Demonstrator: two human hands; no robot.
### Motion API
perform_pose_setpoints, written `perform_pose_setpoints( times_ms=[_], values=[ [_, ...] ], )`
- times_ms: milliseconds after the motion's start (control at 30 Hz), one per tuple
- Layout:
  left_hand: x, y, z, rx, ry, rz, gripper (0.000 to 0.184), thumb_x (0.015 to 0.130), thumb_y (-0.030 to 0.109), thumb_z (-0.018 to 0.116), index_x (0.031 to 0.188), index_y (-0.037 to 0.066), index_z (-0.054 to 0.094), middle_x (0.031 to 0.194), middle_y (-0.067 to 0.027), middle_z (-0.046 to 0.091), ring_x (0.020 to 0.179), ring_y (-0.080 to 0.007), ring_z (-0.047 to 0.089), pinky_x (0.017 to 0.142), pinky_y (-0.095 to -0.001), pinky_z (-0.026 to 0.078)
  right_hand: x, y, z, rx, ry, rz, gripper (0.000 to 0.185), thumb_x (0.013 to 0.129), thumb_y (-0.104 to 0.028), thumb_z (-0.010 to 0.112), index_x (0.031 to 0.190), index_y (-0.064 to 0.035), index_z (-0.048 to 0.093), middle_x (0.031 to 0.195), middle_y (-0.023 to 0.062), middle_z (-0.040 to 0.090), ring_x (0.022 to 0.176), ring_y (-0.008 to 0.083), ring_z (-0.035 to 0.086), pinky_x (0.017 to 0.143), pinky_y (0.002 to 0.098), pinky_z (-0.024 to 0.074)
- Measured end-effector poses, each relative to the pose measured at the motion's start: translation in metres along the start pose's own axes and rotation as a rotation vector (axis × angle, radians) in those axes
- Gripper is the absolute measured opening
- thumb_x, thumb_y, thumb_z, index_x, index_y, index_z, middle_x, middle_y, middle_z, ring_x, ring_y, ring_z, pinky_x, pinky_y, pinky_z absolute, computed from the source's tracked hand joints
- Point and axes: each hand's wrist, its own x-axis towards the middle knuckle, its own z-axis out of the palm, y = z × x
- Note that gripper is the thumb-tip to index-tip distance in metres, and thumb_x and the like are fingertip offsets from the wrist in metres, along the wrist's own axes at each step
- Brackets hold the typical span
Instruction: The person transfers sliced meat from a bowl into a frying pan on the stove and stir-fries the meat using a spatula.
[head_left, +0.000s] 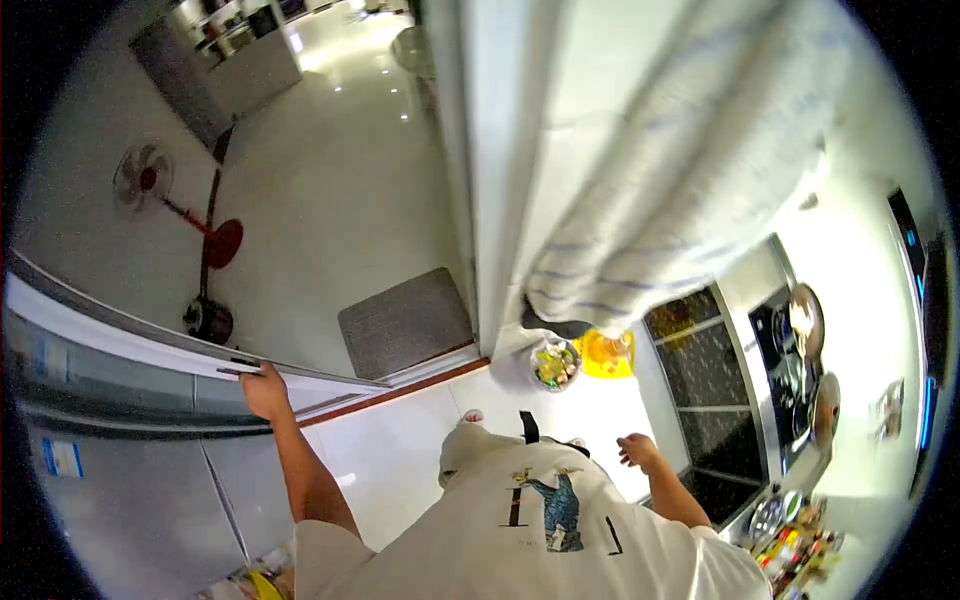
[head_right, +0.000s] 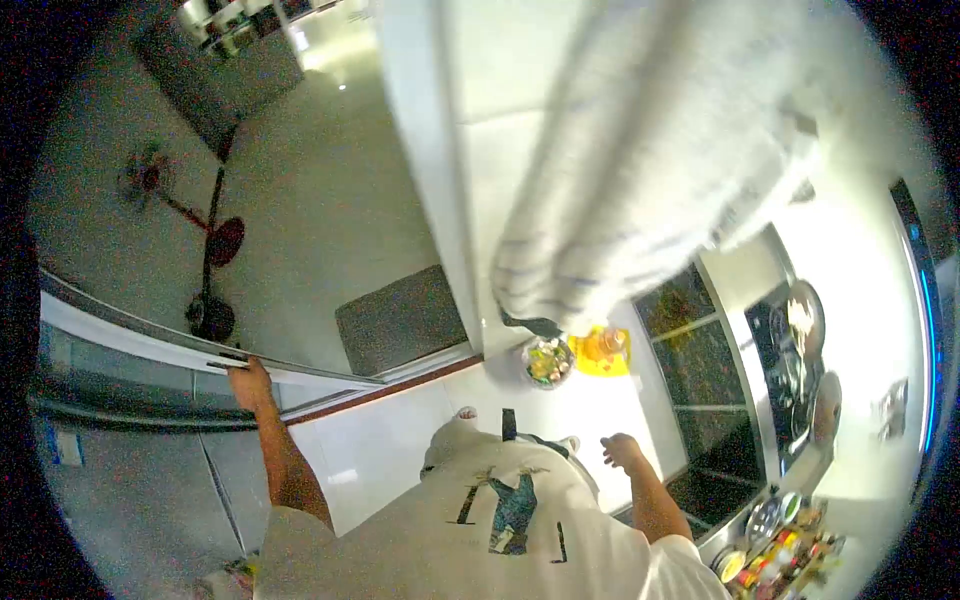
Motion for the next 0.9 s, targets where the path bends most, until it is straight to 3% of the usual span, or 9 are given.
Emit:
perform_pose_setpoints(
  times_ms=[67, 267, 500, 600, 667, 700, 800, 867, 900],
  values=[
    [-0.018, 0.016, 0.004, 0.005, -0.009, 0.066, 0.045, 0.083, 0.04, 0.061, 0.1, -0.002, 0.058, 0.092, -0.0243, 0.066, 0.085, -0.0449, 0.063, 0.074, -0.0525, 0.05, -0.006, 0.003, -0.001, 0.055, 0.029, 0.014, 0.028, 0.092, -0.03, 0.06, 0.094, -0.0026, 0.061, 0.078, 0.0082, 0.063, 0.06, 0.0194, 0.062, 0.052, 0.0334, 0.0482],
    [-0.072, 0.076, 0.03, 0.207, -0.093, 0.268, 0.05, 0.087, 0.045, 0.058, 0.096, -0.004, 0.056, 0.09, -0.0242, 0.067, 0.087, -0.0416, 0.066, 0.074, -0.0515, 0.051, -0.016, 0.065, -0.042, 0.221, 0.101, 0.032, 0.032, 0.092, -0.031, 0.059, 0.098, 0.0003, 0.062, 0.081, 0.01, 0.065, 0.062, 0.0187, 0.063, 0.052, 0.0332, 0.0499],
    [-0.128, 0.149, 0.057, 0.106, -0.228, 0.346, 0.055, 0.09, 0.05, 0.054, 0.102, -0.003, 0.054, 0.085, -0.0195, 0.07, 0.081, -0.0395, 0.068, 0.074, -0.0501, 0.053, -0.04, 0.159, -0.103, 0.337, 0.23, 0.182, 0.033, 0.091, -0.032, 0.06, 0.097, 0.0001, 0.063, 0.079, 0.0094, 0.066, 0.06, 0.0192, 0.064, 0.05, 0.034, 0.0502],
    [-0.097, 0.121, 0.11, -0.028, -0.119, 0.606, 0.04, 0.089, 0.037, 0.059, 0.086, -0.003, 0.061, 0.076, -0.0159, 0.07, 0.07, -0.0364, 0.069, 0.07, -0.0459, 0.054, -0.056, 0.19, -0.119, 0.367, 0.259, 0.229, 0.032, 0.09, -0.032, 0.061, 0.096, -0.0004, 0.062, 0.08, 0.0095, 0.066, 0.061, 0.0194, 0.064, 0.052, 0.0349, 0.0509],
    [-0.08, 0.124, 0.127, -0.002, -0.342, 0.766, 0.033, 0.085, 0.027, 0.059, 0.074, -0.004, 0.06, 0.07, -0.0156, 0.068, 0.064, -0.033, 0.067, 0.064, -0.0427, 0.053, -0.058, 0.217, -0.125, 0.485, 0.304, 0.205, 0.032, 0.09, -0.032, 0.061, 0.095, -0.0006, 0.062, 0.08, 0.0094, 0.066, 0.061, 0.0194, 0.064, 0.053, 0.0352, 0.0512],
    [-0.07, 0.122, 0.14, 0.101, -0.381, 0.925, 0.031, 0.085, 0.025, 0.059, 0.072, -0.003, 0.06, 0.068, -0.0147, 0.067, 0.061, -0.0309, 0.065, 0.06, -0.041, 0.052, -0.062, 0.226, -0.127, 0.517, 0.326, 0.204, 0.031, 0.09, -0.031, 0.062, 0.094, -0.0004, 0.063, 0.079, 0.0094, 0.066, 0.059, 0.0192, 0.063, 0.051, 0.0348, 0.051],
    [-0.046, 0.136, 0.151, 0.609, -0.265, 1.708, 0.027, 0.083, 0.018, 0.059, 0.065, -0.002, 0.059, 0.06, -0.0121, 0.063, 0.053, -0.0247, 0.06, 0.047, -0.0357, 0.049, -0.061, 0.259, -0.132, 0.54, 0.322, 0.183, 0.031, 0.089, -0.031, 0.061, 0.093, 0.0001, 0.063, 0.078, 0.0095, 0.066, 0.058, 0.019, 0.064, 0.049, 0.0342, 0.0504],
    [-0.056, 0.145, 0.143, 0.472, -0.398, 1.534, 0.024, 0.083, 0.017, 0.058, 0.067, -0.001, 0.058, 0.06, -0.0104, 0.061, 0.055, -0.0228, 0.059, 0.046, -0.0346, 0.046, -0.064, 0.262, -0.136, 0.53, 0.335, 0.178, 0.031, 0.089, -0.031, 0.061, 0.092, 0.0004, 0.063, 0.078, 0.0097, 0.066, 0.058, 0.019, 0.064, 0.047, 0.0337, 0.0502],
    [-0.06, 0.149, 0.137, 0.335, -0.525, 1.34, 0.022, 0.084, 0.017, 0.056, 0.069, 0.001, 0.057, 0.061, -0.0087, 0.06, 0.056, -0.021, 0.057, 0.045, -0.0335, 0.043, -0.066, 0.26, -0.139, 0.541, 0.345, 0.177, 0.028, 0.089, -0.029, 0.063, 0.087, -0.001, 0.061, 0.072, 0.0081, 0.063, 0.055, 0.0172, 0.06, 0.046, 0.0315, 0.0479]
  ],
)
